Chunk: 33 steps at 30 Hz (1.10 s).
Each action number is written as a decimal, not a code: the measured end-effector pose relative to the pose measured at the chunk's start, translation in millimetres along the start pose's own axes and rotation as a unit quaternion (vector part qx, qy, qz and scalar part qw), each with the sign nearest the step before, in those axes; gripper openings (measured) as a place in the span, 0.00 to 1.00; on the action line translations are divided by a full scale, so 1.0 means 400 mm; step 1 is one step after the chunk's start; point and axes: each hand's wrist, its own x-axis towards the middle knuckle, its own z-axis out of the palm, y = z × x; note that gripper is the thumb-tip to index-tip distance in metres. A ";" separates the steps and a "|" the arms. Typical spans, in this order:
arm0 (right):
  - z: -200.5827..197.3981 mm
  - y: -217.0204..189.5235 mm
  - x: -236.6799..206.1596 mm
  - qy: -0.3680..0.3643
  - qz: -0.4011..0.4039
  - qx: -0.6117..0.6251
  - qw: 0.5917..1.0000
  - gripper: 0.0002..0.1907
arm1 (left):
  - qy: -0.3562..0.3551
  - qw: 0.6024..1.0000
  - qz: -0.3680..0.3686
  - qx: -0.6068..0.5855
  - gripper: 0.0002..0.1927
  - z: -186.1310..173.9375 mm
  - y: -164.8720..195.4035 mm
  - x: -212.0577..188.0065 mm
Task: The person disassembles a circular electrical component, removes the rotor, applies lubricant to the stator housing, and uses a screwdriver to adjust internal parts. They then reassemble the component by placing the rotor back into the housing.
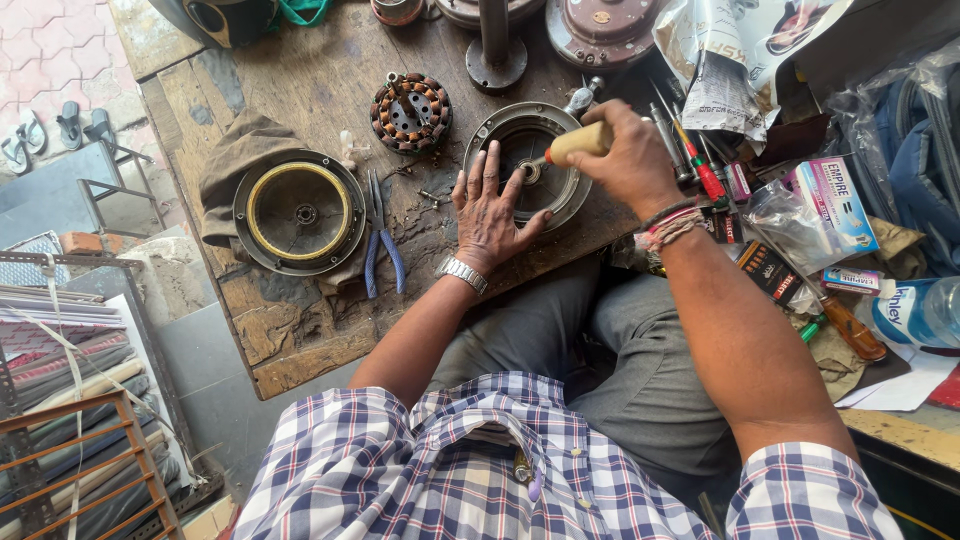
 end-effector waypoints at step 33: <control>-0.009 0.163 0.131 0.223 -0.049 -0.053 0.972 0.31 | 0.023 1.000 0.007 -0.001 0.39 -0.018 0.015 0.020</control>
